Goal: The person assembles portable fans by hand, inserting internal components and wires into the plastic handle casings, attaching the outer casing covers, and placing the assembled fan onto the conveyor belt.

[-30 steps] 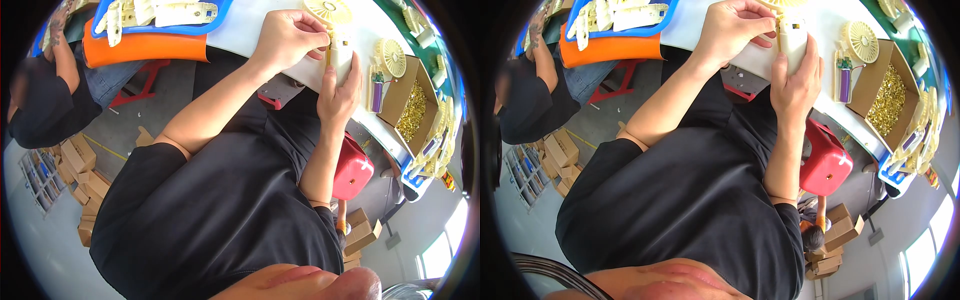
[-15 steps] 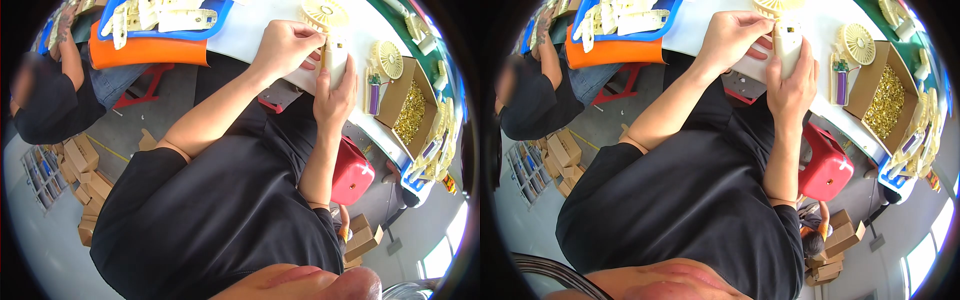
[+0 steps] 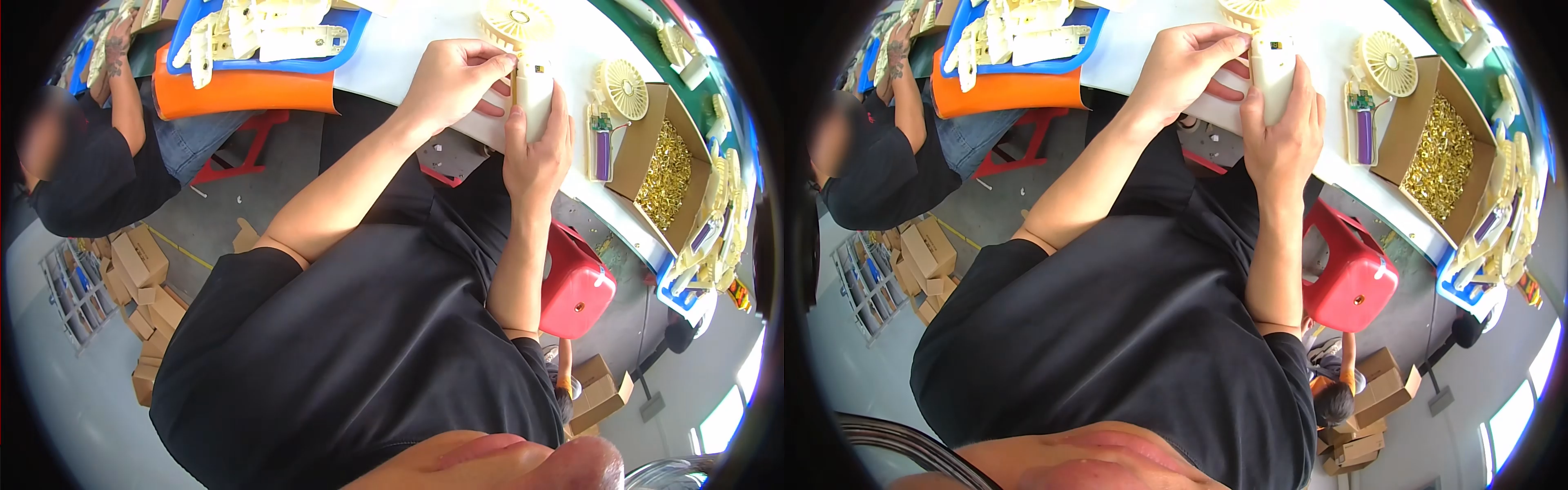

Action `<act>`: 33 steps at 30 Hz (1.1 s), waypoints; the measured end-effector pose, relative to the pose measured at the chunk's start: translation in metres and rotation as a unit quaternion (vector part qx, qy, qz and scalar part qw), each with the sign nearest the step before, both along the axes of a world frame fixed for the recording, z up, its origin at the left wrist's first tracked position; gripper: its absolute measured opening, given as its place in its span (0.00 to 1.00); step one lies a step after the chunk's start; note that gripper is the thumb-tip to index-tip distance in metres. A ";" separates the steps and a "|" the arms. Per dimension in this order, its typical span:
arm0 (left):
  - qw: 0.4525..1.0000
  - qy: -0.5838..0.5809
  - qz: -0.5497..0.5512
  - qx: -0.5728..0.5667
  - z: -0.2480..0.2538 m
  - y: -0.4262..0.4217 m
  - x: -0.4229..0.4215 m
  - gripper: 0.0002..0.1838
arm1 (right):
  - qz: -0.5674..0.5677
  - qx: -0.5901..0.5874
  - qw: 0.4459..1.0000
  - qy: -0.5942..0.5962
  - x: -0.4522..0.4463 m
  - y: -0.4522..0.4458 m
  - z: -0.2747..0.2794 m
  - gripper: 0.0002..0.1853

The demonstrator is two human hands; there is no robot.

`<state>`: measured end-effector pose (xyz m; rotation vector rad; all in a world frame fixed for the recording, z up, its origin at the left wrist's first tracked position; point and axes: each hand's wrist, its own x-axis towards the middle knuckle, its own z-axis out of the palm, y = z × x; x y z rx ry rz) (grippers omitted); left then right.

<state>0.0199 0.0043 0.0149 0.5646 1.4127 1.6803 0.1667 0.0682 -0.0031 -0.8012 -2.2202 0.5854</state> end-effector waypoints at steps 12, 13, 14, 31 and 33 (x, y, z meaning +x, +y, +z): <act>0.991 -0.128 0.010 0.034 -0.003 -0.003 -0.009 0.16 | -0.014 -0.005 1.000 0.013 0.000 0.004 -0.006 0.32; 0.990 -0.135 0.010 0.043 -0.004 -0.004 -0.015 0.16 | -0.014 -0.004 1.000 0.015 0.000 0.003 -0.006 0.32; 0.989 -0.141 0.009 0.052 -0.005 -0.004 -0.020 0.17 | -0.013 -0.003 1.000 0.018 -0.001 0.003 -0.006 0.32; 0.795 0.597 -0.068 -0.084 0.000 -0.024 -0.017 0.06 | -0.019 -0.026 0.999 0.025 0.003 0.002 -0.001 0.31; 0.800 0.586 -0.087 -0.100 0.004 -0.020 -0.017 0.07 | -0.018 -0.021 0.999 0.024 0.003 0.002 -0.001 0.31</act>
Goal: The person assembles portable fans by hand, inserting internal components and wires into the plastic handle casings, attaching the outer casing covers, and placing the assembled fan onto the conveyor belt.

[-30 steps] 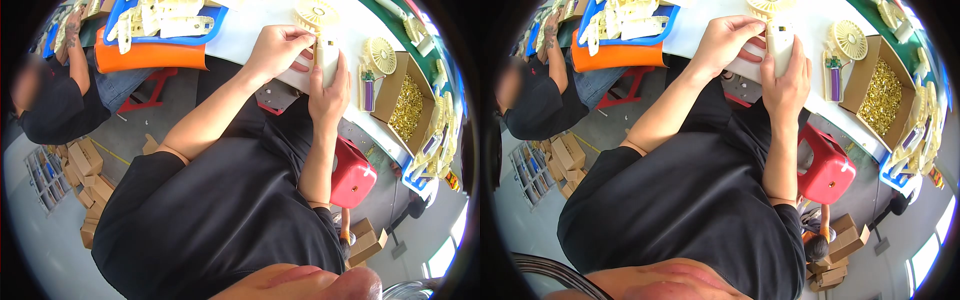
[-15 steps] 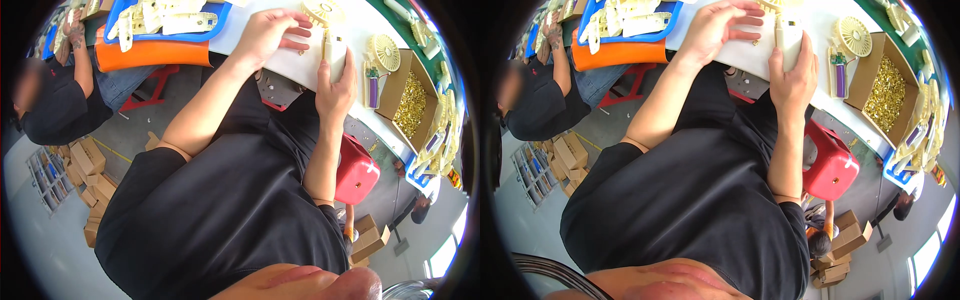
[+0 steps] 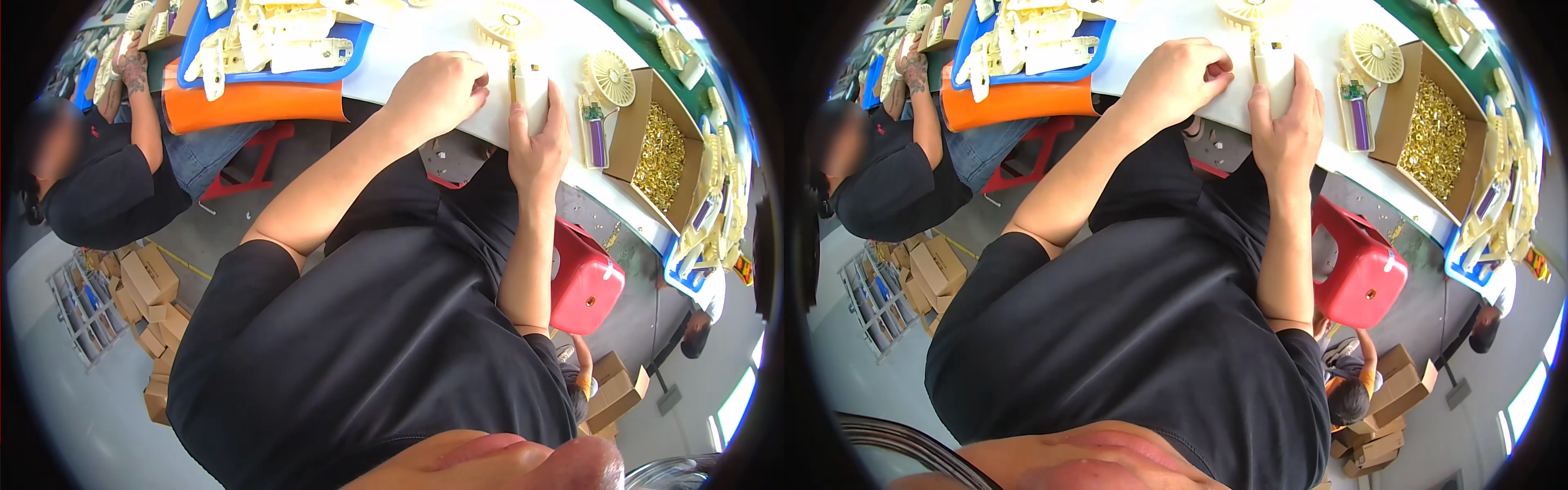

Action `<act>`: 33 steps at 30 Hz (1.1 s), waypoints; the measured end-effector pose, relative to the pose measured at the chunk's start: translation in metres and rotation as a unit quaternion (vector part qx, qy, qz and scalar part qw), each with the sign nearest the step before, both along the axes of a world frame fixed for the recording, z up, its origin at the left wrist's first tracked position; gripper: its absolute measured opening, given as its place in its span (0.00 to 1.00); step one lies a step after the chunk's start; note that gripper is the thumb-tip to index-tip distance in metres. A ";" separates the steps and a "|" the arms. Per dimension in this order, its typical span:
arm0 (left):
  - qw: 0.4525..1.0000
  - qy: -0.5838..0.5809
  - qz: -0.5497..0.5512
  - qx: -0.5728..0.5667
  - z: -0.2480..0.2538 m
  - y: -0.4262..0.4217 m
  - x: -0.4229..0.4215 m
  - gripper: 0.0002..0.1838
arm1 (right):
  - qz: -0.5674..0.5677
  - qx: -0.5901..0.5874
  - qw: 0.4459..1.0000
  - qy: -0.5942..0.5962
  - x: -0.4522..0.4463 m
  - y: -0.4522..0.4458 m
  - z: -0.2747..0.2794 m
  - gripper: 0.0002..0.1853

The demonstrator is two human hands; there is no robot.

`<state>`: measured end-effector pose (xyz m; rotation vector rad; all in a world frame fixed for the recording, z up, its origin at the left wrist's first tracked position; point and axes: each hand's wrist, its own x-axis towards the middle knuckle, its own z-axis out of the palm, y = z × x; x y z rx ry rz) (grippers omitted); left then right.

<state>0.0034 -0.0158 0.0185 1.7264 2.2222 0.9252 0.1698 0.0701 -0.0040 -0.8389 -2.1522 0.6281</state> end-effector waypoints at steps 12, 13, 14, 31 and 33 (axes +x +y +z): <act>0.797 -0.600 0.011 0.066 0.000 0.010 -0.017 0.12 | -0.006 -0.006 1.000 -0.012 -0.001 -0.001 -0.001 0.32; 0.777 -0.622 0.009 0.090 0.001 0.011 -0.017 0.12 | -0.005 -0.002 1.000 -0.011 -0.001 -0.001 -0.002 0.32; 0.773 -0.625 0.010 0.108 0.003 0.013 -0.014 0.12 | -0.003 0.002 1.000 -0.009 -0.002 0.000 -0.003 0.32; 0.858 -0.511 0.050 0.017 0.007 0.033 -0.019 0.12 | 0.000 -0.014 1.000 -0.014 -0.002 0.001 -0.003 0.31; 0.867 -0.495 0.053 0.008 0.011 0.033 -0.019 0.13 | 0.001 -0.018 1.000 -0.013 -0.002 0.001 -0.003 0.31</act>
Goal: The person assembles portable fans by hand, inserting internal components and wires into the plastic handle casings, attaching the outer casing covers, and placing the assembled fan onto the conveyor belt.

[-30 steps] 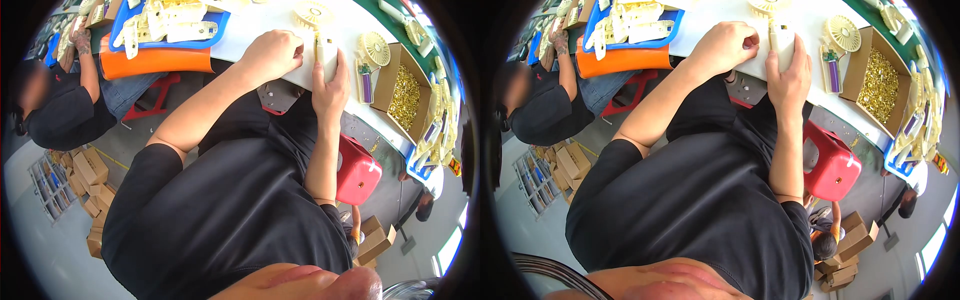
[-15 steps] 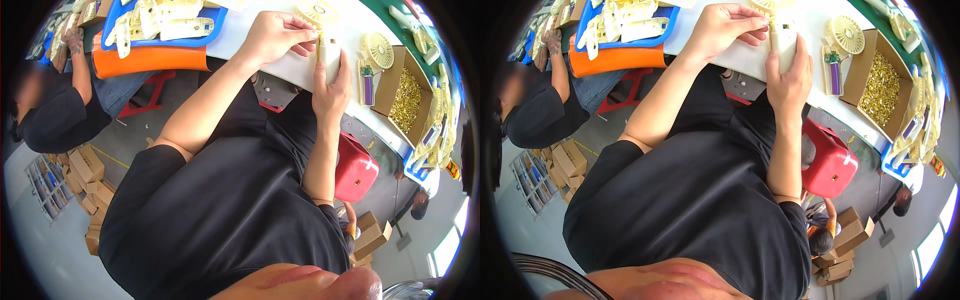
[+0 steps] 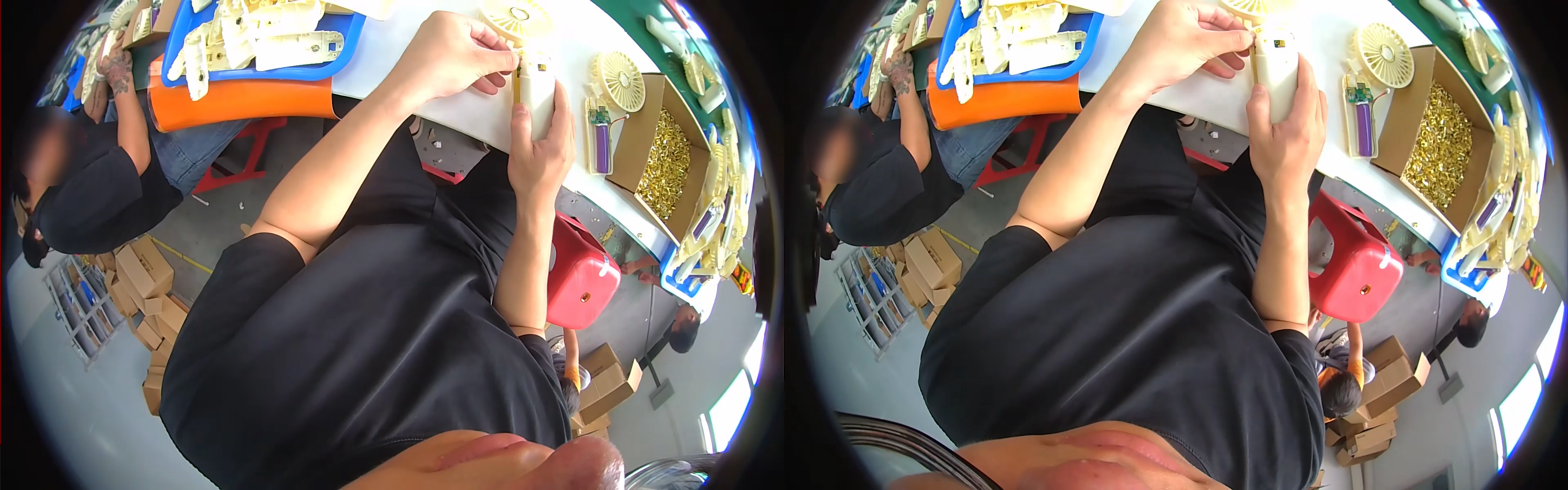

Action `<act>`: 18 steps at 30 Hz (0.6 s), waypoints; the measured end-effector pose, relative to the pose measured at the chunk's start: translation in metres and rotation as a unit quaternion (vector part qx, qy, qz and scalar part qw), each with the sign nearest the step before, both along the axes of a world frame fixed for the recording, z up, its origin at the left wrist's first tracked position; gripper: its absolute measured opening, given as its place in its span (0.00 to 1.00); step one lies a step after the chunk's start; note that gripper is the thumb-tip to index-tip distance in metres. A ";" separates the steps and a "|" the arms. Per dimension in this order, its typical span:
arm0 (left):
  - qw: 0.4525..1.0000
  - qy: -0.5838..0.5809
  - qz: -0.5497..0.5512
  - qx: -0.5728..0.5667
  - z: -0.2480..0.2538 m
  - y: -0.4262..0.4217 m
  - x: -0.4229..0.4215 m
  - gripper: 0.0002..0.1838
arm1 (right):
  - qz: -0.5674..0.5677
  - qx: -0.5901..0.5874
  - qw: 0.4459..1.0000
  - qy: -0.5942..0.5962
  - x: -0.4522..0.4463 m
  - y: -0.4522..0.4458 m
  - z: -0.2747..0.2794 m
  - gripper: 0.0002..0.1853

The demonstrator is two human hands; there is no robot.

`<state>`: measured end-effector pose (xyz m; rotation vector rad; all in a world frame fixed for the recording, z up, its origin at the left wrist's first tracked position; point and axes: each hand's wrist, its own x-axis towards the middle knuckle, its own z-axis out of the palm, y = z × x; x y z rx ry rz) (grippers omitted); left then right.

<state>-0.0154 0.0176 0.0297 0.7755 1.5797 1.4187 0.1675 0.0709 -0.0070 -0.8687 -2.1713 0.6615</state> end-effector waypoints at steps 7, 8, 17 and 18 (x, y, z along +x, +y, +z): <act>0.985 0.158 0.064 0.018 0.002 -0.007 0.019 0.10 | -0.001 -0.004 1.000 0.002 0.000 0.000 0.001 0.32; 0.979 0.185 0.074 0.033 -0.003 -0.006 0.021 0.10 | -0.004 0.000 1.000 0.000 -0.001 0.000 0.000 0.32; 0.995 0.048 0.089 0.018 0.005 -0.006 0.020 0.10 | 0.001 -0.004 1.000 0.008 -0.001 0.000 0.000 0.32; 0.995 0.033 0.084 0.031 0.002 -0.005 0.019 0.11 | 0.002 -0.001 1.000 0.009 -0.001 0.000 0.000 0.32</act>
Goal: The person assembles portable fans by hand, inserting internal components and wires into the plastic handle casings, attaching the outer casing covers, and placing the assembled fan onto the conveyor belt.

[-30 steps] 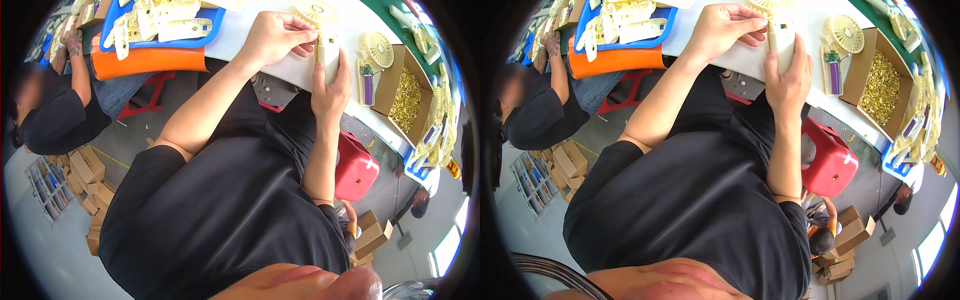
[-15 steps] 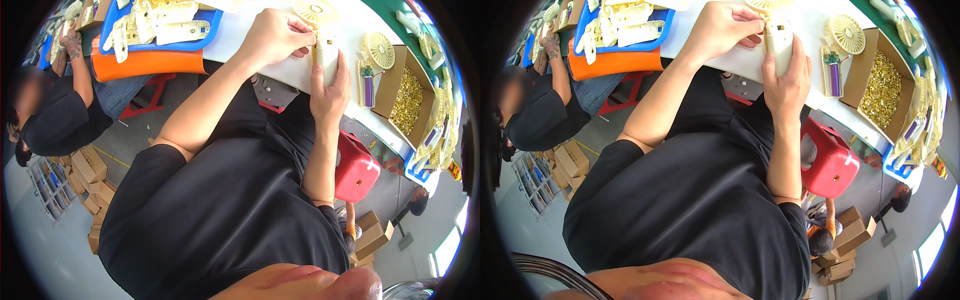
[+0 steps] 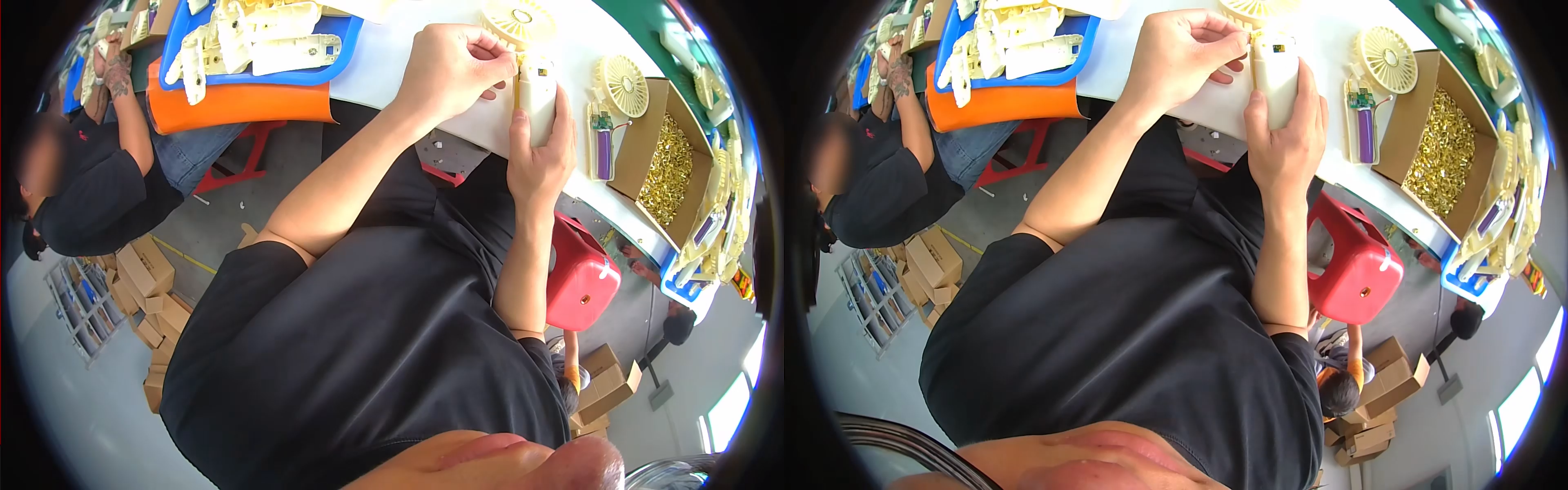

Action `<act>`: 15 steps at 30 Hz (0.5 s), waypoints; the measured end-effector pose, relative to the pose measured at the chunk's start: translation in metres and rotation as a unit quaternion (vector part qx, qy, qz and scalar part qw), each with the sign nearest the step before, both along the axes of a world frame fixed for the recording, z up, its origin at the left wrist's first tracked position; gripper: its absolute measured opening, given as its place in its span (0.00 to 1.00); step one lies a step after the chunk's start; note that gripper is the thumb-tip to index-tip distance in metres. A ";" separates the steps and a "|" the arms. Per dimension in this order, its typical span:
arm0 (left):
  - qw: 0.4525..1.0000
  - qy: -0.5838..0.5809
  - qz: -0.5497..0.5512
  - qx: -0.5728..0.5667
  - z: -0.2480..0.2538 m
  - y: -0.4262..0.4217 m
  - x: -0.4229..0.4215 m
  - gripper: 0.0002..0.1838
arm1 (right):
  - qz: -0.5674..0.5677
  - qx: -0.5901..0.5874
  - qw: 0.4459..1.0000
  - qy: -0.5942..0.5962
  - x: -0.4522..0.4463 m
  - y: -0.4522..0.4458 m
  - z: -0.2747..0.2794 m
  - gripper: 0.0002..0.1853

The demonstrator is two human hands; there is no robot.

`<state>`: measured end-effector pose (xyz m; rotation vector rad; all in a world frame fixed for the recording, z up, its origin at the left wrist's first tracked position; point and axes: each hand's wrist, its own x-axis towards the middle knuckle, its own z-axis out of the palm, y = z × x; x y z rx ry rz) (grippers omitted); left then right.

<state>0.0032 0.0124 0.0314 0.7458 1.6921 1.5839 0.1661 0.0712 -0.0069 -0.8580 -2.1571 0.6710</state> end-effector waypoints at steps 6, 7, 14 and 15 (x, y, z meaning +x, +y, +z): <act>0.998 -0.046 -0.030 0.031 -0.011 0.003 -0.004 0.12 | -0.003 0.005 1.000 0.001 0.001 0.001 -0.002 0.33; 0.998 -0.047 -0.030 0.029 -0.008 0.003 -0.003 0.12 | -0.002 0.007 1.000 0.002 0.001 0.001 -0.002 0.33; 0.997 0.056 -0.020 -0.047 0.006 0.001 -0.001 0.11 | 0.006 0.015 1.000 -0.003 0.000 0.002 -0.002 0.33; 0.997 0.059 -0.016 -0.045 0.006 0.001 -0.001 0.11 | 0.006 0.019 1.000 -0.002 0.000 0.002 -0.002 0.33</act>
